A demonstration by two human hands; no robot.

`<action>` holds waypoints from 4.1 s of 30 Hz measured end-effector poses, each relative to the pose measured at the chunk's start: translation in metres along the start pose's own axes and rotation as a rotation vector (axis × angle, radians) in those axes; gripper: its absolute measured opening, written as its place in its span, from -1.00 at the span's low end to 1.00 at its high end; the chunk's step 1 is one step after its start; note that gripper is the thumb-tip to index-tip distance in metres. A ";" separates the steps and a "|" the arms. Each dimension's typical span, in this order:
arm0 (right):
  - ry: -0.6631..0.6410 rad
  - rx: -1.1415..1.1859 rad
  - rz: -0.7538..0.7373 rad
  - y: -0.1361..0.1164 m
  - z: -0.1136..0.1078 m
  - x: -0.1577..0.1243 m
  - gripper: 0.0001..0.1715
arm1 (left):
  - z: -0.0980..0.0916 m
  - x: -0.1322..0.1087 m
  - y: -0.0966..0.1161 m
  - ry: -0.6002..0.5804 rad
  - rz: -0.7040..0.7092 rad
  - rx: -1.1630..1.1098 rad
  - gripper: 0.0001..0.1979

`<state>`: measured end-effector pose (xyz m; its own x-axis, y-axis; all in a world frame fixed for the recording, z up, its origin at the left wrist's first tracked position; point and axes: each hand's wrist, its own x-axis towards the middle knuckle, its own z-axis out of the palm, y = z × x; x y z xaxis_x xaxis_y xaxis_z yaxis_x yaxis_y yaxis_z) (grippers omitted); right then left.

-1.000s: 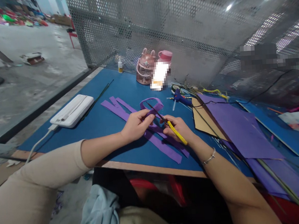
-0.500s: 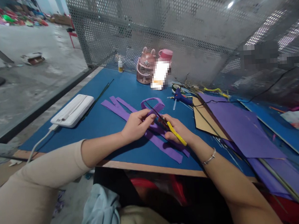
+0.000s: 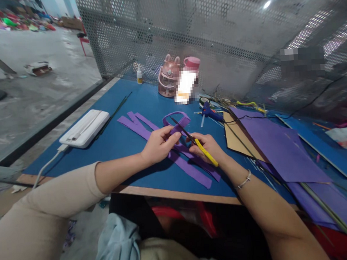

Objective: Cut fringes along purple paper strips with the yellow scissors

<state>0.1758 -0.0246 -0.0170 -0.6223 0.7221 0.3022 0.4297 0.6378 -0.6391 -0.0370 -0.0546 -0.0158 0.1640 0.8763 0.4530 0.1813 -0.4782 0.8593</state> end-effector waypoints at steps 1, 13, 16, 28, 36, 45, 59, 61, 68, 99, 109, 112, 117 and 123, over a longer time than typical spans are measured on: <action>0.001 -0.002 0.007 -0.001 -0.001 0.000 -0.39 | 0.000 0.000 0.000 0.001 -0.006 -0.002 -0.71; -0.130 0.103 -0.015 -0.002 -0.001 0.000 -0.06 | 0.000 0.001 -0.004 0.028 -0.005 0.008 -0.68; -0.140 0.102 -0.032 -0.004 -0.001 0.000 -0.08 | 0.001 0.000 -0.006 0.047 -0.004 -0.011 -0.67; -0.059 0.069 -0.006 -0.005 0.000 0.000 -0.26 | -0.001 0.000 0.002 0.021 0.026 0.057 -0.70; 0.018 0.035 0.032 -0.006 -0.001 0.001 -0.50 | 0.000 0.001 -0.002 0.054 -0.020 0.015 -0.67; -0.100 0.013 -0.012 -0.003 0.001 0.001 -0.08 | 0.000 0.002 -0.003 0.083 -0.035 -0.017 -0.67; -0.041 0.070 0.005 -0.004 0.003 0.001 -0.28 | -0.001 0.001 -0.001 0.037 0.004 0.012 -0.68; -0.018 0.053 0.017 -0.002 0.003 0.000 -0.33 | -0.001 0.001 -0.002 0.046 -0.004 0.020 -0.67; 0.013 0.018 0.073 -0.004 0.002 0.001 -0.47 | 0.000 0.001 -0.005 0.039 -0.025 -0.014 -0.66; 0.068 -0.031 0.026 -0.004 0.003 0.001 -0.50 | 0.000 0.001 -0.005 0.065 0.029 0.022 -0.74; -0.092 -0.052 -0.014 -0.005 0.000 0.002 -0.07 | -0.001 0.002 -0.007 0.101 0.053 0.019 -0.70; -0.084 -0.024 -0.022 -0.008 0.001 0.002 -0.07 | -0.001 0.002 -0.006 0.071 0.067 0.042 -0.71; -0.044 0.006 -0.033 -0.008 0.003 0.002 -0.19 | -0.001 0.001 -0.005 0.054 0.089 0.054 -0.72; 0.024 0.028 0.004 -0.006 0.005 0.001 -0.41 | -0.001 0.001 -0.007 0.060 0.053 0.043 -0.71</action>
<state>0.1690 -0.0293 -0.0167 -0.6043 0.7313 0.3162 0.4136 0.6272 -0.6600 -0.0390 -0.0505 -0.0211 0.1166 0.8513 0.5116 0.2156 -0.5245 0.8237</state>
